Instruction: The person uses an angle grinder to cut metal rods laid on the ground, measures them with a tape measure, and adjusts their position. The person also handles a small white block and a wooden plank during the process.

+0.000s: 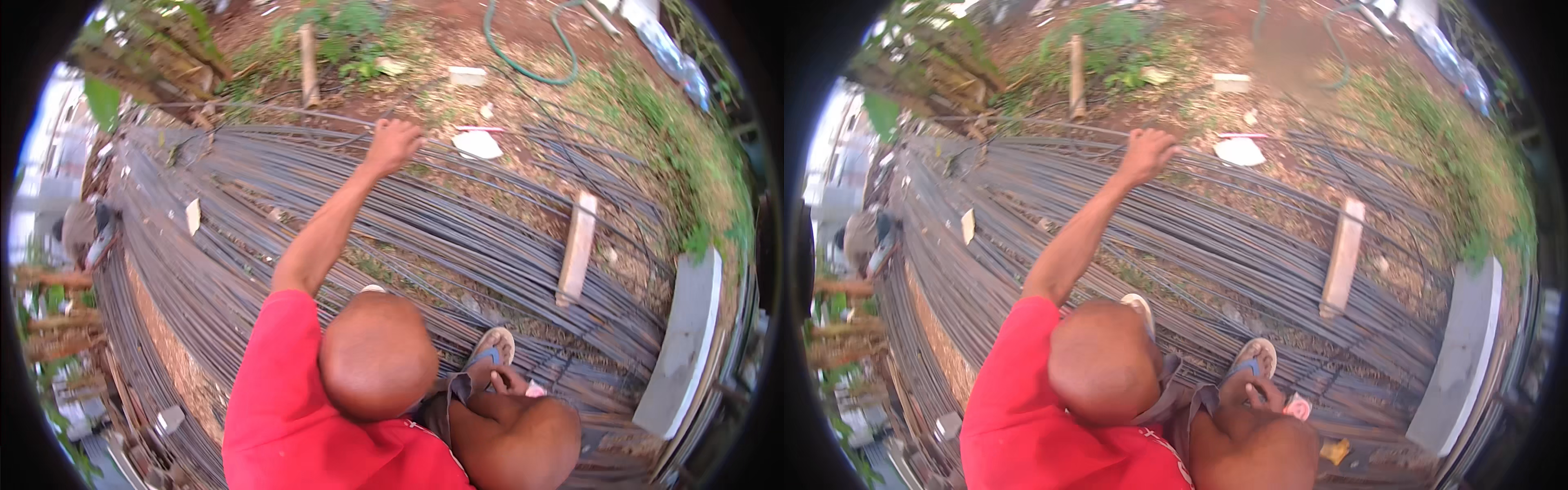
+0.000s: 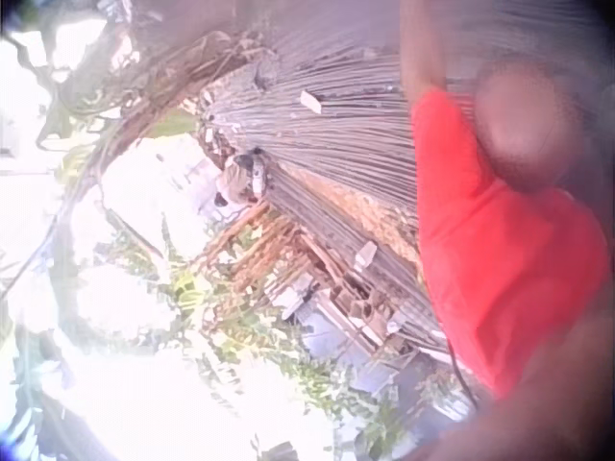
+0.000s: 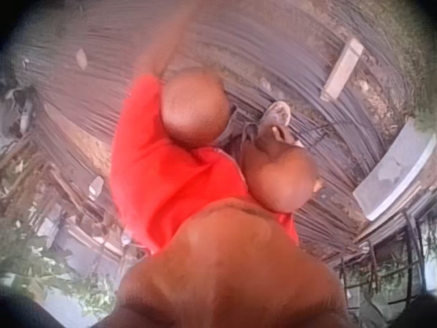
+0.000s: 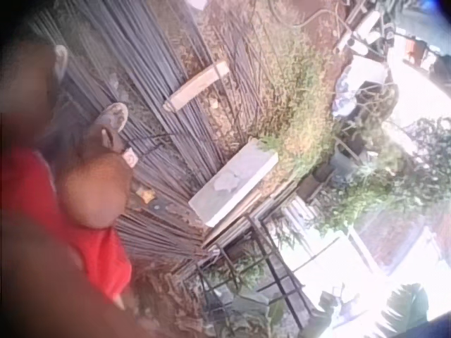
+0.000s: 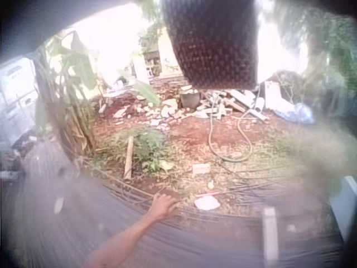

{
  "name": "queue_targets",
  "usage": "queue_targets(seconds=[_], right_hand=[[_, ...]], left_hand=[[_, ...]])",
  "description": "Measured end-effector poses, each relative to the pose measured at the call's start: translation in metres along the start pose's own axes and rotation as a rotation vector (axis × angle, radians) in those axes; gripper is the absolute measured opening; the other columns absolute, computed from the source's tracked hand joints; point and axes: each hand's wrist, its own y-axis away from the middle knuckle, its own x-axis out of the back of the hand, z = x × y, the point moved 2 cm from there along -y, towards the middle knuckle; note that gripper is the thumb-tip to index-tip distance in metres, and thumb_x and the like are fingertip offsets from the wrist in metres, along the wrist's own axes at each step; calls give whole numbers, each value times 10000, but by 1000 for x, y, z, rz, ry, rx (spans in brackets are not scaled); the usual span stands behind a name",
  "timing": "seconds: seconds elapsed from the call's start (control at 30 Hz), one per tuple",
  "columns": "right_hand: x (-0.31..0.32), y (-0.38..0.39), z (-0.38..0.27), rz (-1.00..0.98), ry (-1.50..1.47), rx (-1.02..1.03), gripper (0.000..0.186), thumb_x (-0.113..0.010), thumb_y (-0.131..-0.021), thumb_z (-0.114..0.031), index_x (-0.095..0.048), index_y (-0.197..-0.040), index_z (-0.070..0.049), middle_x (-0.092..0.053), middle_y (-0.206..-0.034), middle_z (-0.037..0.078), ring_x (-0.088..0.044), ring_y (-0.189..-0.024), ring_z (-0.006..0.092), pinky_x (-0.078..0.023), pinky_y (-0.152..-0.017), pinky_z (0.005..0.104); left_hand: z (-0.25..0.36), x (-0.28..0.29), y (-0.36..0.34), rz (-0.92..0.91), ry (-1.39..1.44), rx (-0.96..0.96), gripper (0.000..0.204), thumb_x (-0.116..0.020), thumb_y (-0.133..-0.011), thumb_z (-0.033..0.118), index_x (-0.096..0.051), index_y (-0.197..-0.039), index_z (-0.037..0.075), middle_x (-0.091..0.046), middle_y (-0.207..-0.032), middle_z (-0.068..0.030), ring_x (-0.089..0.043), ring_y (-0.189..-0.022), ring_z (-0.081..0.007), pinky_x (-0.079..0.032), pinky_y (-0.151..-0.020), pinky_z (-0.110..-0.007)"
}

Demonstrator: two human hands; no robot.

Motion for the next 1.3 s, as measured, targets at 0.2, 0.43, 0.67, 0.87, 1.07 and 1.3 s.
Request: queue_targets(seconds=[0.2,0.43,0.67,0.87,1.07,1.3], right_hand=[[35,-56,-34,622,290,34,330,-759,-917,-157,-695,-1195,10,-704,-1122,194,-682,-1064,366,-526,-975,458],[66,-109,-29,1090,514,-30,798,-883,-805,-235,-481,-1431,53,-520,-1383,275,-474,-1320,457,-412,-1129,537],[117,-112,-24,1324,442,17,521,-810,-830,-138,-565,-1258,31,-585,-1200,214,-557,-1193,416,-452,-1045,509],[130,-105,-10,1373,487,-97,453,-797,-856,-153,-604,-1237,-1,-606,-1172,197,-585,-1140,408,-484,-976,513],[153,-96,13,1335,287,-295,427,-762,-904,-143,-634,-1284,3,-656,-981,194,-666,-902,382,-534,-839,495],[108,-53,0,1038,258,-98,317,-687,-937,-64,-729,-1247,-13,-740,-1164,235,-699,-1100,428,-535,-963,480]], left_hand=[[-3,33,-1,42,-143,-61,255,-668,-1030,300,-714,-1254,187,-706,-1189,-22,-606,-1197,-248,-339,-1111,-488],[54,27,26,33,33,-41,402,-740,-984,210,-660,-1359,91,-632,-1319,-158,-546,-1272,-371,-400,-1110,-503],[73,15,141,-398,239,-24,292,-744,-975,223,-709,-1205,47,-662,-1132,-164,-600,-1075,-389,-452,-983,-498],[42,-9,160,-370,256,32,186,-753,-969,218,-733,-1044,49,-646,-882,-114,-598,-860,-334,-424,-816,-448],[35,-19,158,-396,358,92,161,-758,-970,196,-734,-1014,43,-609,-809,-102,-563,-770,-284,-408,-807,-427],[42,-10,152,-392,402,99,175,-749,-982,206,-726,-1011,35,-580,-803,-84,-520,-745,-254,-381,-821,-394]])
